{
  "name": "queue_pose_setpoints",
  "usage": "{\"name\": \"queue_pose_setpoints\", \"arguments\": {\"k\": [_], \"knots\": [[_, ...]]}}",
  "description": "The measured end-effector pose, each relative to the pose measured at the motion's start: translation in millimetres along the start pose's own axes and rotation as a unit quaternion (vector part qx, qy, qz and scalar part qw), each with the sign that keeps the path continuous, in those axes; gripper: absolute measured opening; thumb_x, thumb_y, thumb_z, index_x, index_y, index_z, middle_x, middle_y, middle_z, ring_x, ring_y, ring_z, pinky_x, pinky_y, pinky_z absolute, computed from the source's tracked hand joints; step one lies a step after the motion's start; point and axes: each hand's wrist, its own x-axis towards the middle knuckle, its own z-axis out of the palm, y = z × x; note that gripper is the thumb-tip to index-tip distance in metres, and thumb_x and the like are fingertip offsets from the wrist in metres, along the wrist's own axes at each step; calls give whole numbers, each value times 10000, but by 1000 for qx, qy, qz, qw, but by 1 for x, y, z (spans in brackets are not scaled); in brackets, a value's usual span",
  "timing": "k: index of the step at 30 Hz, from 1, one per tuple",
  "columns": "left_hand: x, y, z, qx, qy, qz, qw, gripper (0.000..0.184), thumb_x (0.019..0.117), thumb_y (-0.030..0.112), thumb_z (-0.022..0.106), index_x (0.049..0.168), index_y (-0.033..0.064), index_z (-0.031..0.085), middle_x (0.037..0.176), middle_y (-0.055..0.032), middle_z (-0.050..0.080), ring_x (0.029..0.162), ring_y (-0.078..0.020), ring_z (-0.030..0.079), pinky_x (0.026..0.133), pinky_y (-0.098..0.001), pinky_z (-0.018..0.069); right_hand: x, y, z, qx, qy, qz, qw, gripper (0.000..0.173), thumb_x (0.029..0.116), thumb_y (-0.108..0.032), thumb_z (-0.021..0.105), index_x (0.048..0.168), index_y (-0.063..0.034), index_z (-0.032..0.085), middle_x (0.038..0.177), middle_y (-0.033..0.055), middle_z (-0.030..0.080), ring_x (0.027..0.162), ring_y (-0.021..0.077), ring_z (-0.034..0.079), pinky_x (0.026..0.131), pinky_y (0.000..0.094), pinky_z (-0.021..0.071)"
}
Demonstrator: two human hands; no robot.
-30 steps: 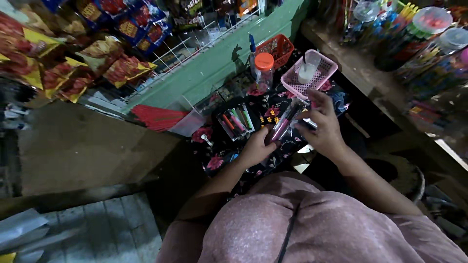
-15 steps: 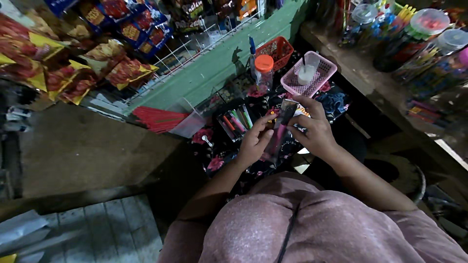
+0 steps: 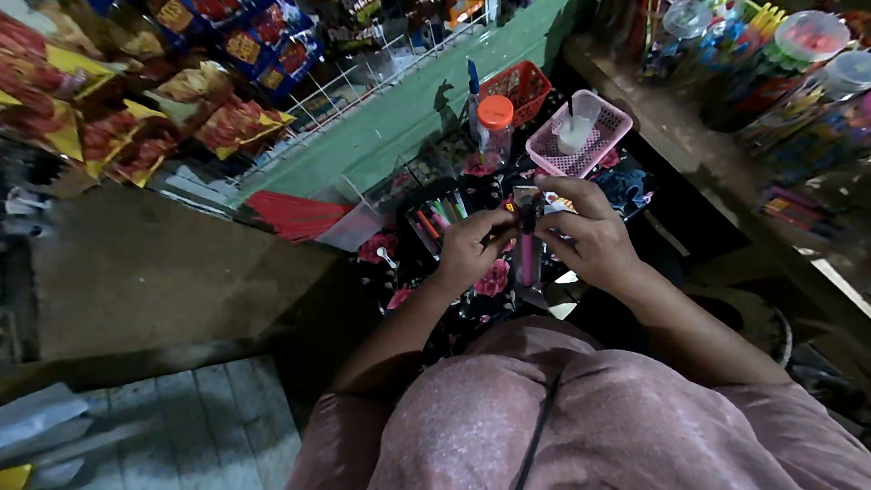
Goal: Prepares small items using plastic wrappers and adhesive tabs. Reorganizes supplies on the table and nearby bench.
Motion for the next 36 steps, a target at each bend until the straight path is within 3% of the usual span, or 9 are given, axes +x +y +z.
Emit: {"name": "queue_pose_setpoints", "arguments": {"k": [2, 12, 16, 20, 22, 24, 29, 32, 36], "knots": [[1, 2, -1, -13, 9, -4, 1000, 205, 909, -9, 697, 1096, -93, 701, 994, -160, 743, 890, -106, 721, 833, -245, 591, 3, 1, -2, 13, 0, 4, 1000, 145, 973, -98, 616, 927, -20, 730, 1379, 211, 609, 1316, 347, 551, 1097, 450, 442], [8, 7, -6, -53, 9, -66, 996, 109, 922, -8, 662, 987, -70, 724, 944, -111, 729, 847, -43, 686, 795, -192, 572, 11, 8, -7, 97, -18, 37, 994, 150, 958, -107, 628, 916, 17, 701, 1383, 242, 568, 1340, 286, 522, 1123, 380, 433], [6, 17, -4, -140, -48, -176, 973, 438, 1008, 116, 586, 1379, -97, 492, 1131, -107, 680, 946, -63, 672, 838, -246, 577, 16, 9, -7, 105, -7, 78, 991, 131, 935, -104, 655, 922, 15, 708, 1357, 243, 542, 1271, 240, 542, 1074, 327, 457], [-7, 30, 7, -54, -164, -273, 946, 872, 850, 260, 802, 1554, 12, 351, 1352, -193, 592, 1109, -205, 664, 930, -378, 576, 25, 8, -9, 13, -18, 135, 991, 111, 924, -126, 660, 928, -35, 724, 1296, 247, 546, 1157, 300, 569, 980, 393, 490], [-9, 33, 11, -31, -189, -309, 932, 793, 860, 134, 780, 1538, 22, 383, 1294, -193, 623, 1083, -230, 669, 930, -408, 566, 28, 9, -10, -13, -36, 140, 989, 123, 922, -148, 667, 940, -48, 737, 1246, 246, 566, 1140, 336, 574, 970, 437, 490], [-10, 29, 11, -111, -196, -334, 915, 638, 905, 75, 687, 1485, -9, 436, 1221, -130, 671, 1016, -142, 683, 883, -321, 578, 31, 13, -14, 5, -54, 135, 989, 169, 947, -209, 672, 987, -60, 740, 1206, 218, 574, 1112, 315, 578, 954, 431, 493], [-15, 28, -2, -388, -196, -428, 792, 423, 1028, 53, 477, 1449, 50, 434, 1199, -80, 675, 968, -164, 706, 821, -317, 610, 32, 30, -29, 124, -89, 191, 970, 392, 974, -268, 656, 1264, -6, 635, 1314, 196, 556, 1168, 249, 586, 964, 393, 517], [-16, 29, -3, -405, -201, -420, 787, 379, 1026, 128, 525, 1398, 68, 492, 1213, -80, 694, 983, -168, 714, 830, -307, 605, 28, 38, -30, 184, -137, 235, 945, 474, 987, -254, 625, 1386, -17, 526, 1215, 104, 633, 1020, 125, 632, 875, 310, 545], [-18, 20, 4, -387, -171, -393, 816, 425, 1039, 104, 507, 1448, 6, 446, 1241, -84, 660, 1028, -161, 696, 876, -326, 601, 26, 36, -25, 194, -159, 283, 926, 400, 979, -140, 677, 1342, -23, 556, 1212, 135, 650, 986, 127, 671, 872, 316, 572]]}}
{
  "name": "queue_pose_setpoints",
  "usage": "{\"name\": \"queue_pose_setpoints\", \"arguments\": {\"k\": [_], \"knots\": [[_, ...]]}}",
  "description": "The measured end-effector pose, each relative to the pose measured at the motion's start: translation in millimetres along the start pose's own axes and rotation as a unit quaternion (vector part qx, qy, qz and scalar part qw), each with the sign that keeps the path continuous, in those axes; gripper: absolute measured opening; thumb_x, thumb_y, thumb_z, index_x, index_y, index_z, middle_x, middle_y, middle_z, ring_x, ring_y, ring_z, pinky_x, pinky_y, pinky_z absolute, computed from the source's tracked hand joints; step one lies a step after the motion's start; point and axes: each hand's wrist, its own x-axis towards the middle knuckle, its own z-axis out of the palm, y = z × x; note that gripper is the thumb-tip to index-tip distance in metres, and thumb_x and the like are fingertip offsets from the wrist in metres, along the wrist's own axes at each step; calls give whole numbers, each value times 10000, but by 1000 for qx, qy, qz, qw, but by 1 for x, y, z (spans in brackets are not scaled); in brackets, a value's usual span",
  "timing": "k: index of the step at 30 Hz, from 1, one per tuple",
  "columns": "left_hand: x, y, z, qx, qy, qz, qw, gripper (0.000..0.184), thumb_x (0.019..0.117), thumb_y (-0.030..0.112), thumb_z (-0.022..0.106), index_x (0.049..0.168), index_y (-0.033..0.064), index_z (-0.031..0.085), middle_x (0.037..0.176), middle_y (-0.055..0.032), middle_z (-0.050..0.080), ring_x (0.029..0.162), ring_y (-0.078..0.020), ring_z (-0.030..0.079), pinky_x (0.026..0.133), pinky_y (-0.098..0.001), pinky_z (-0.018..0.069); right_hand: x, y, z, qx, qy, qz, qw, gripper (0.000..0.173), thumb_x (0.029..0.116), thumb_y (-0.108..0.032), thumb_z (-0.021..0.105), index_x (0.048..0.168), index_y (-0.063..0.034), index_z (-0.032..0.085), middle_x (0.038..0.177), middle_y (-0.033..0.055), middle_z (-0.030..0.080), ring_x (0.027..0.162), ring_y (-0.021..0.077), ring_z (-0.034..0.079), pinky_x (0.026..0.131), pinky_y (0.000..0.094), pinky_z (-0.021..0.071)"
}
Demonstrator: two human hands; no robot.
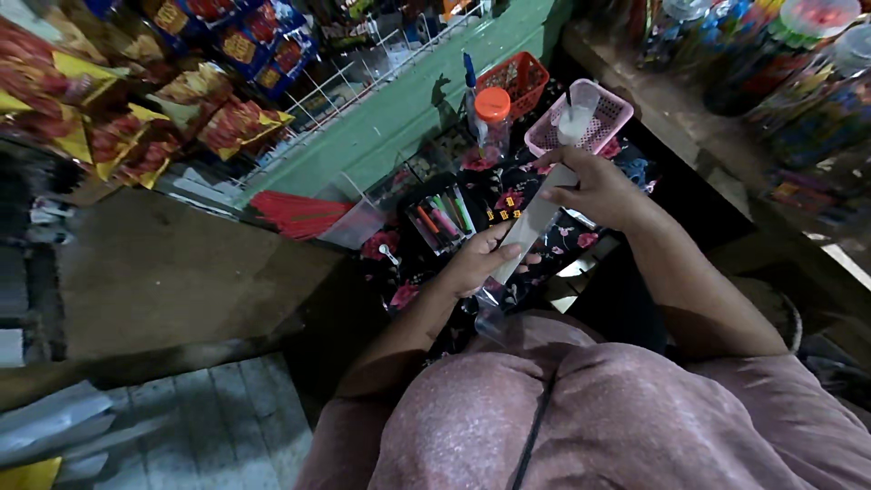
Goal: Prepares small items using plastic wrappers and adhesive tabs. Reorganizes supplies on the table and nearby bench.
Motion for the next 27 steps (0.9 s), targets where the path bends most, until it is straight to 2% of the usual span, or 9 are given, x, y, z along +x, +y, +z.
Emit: {"name": "queue_pose_setpoints", "arguments": {"k": [4, 5, 7, 12, 14, 16, 20, 22, 27], "knots": [[4, -6, -6, 190, 86, 61, 976, 311, 1040, 123, 559, 1298, -45, 608, 1053, -59, 717, 893, -35, 673, 830, -242, 571, -2, 0, 3, 25, 26, 4, 999, 309, 1014, -127, 614, 1287, 0, 544, 1102, 101, 657, 890, 74, 653, 802, 269, 563], [4, -6, -6, 212, 103, 73, 969, 240, 1021, 109, 594, 1208, -29, 653, 964, -28, 724, 827, -11, 664, 780, -218, 563, -2, 2, 5, 31, 34, 2, 999, 274, 1020, -134, 602, 1254, 3, 562, 1077, 91, 657, 876, 69, 649, 790, 267, 562], [5, -7, -7, 218, 113, 94, 965, 176, 977, 56, 651, 1129, -31, 671, 950, -26, 737, 835, -8, 686, 798, -207, 580, -3, 3, 9, 30, 44, -1, 999, 213, 1031, -142, 582, 1186, 3, 600, 1021, 74, 658, 850, 66, 644, 779, 266, 559], [12, -9, -8, 157, 82, 78, 981, 299, 942, 20, 663, 1226, -55, 609, 1057, -65, 703, 930, -58, 680, 871, -250, 576, -1, 3, 27, 5, 27, -18, 999, 212, 1041, -155, 576, 1171, 3, 634, 1006, 94, 683, 841, 100, 661, 787, 298, 565], [14, -8, -6, 126, 93, 56, 986, 335, 947, 12, 657, 1266, -53, 583, 1078, -68, 687, 942, -65, 671, 872, -259, 575, -1, 3, 33, 24, 41, -26, 999, 280, 1039, -158, 576, 1259, 13, 591, 1100, 111, 677, 860, 105, 679, 775, 294, 585], [16, -7, -4, 118, 125, 53, 984, 371, 942, -4, 662, 1294, -55, 558, 1098, -74, 681, 962, -63, 668, 883, -256, 570, -3, 4, 37, 9, 89, -58, 994, 361, 1018, -144, 597, 1326, 34, 539, 1258, 160, 623, 918, 131, 669, 786, 289, 574], [17, -9, -7, 120, 160, 63, 978, 329, 932, 12, 688, 1245, -21, 593, 1046, -35, 695, 917, -43, 673, 843, -242, 578, -10, 7, 42, -94, 132, -165, 973, 208, 928, -100, 697, 1089, 32, 690, 1375, 271, 526, 1154, 312, 630, 943, 401, 563], [18, -11, -8, 125, 164, 70, 976, 328, 931, 9, 681, 1246, -27, 599, 1052, -45, 699, 921, -55, 678, 850, -255, 581, -12, 8, 49, -142, 118, -174, 967, 205, 917, -125, 725, 1073, 9, 719, 1438, 298, 492, 1291, 398, 547, 1055, 469, 495], [17, -10, -3, 148, 171, 92, 970, 278, 965, 43, 647, 1231, -32, 614, 1040, -42, 704, 917, -43, 676, 854, -250, 576, -9, 4, 55, -142, 116, -144, 972, 160, 898, -104, 749, 970, 29, 699, 1446, 287, 494, 1346, 395, 503, 1103, 463, 454]]}}
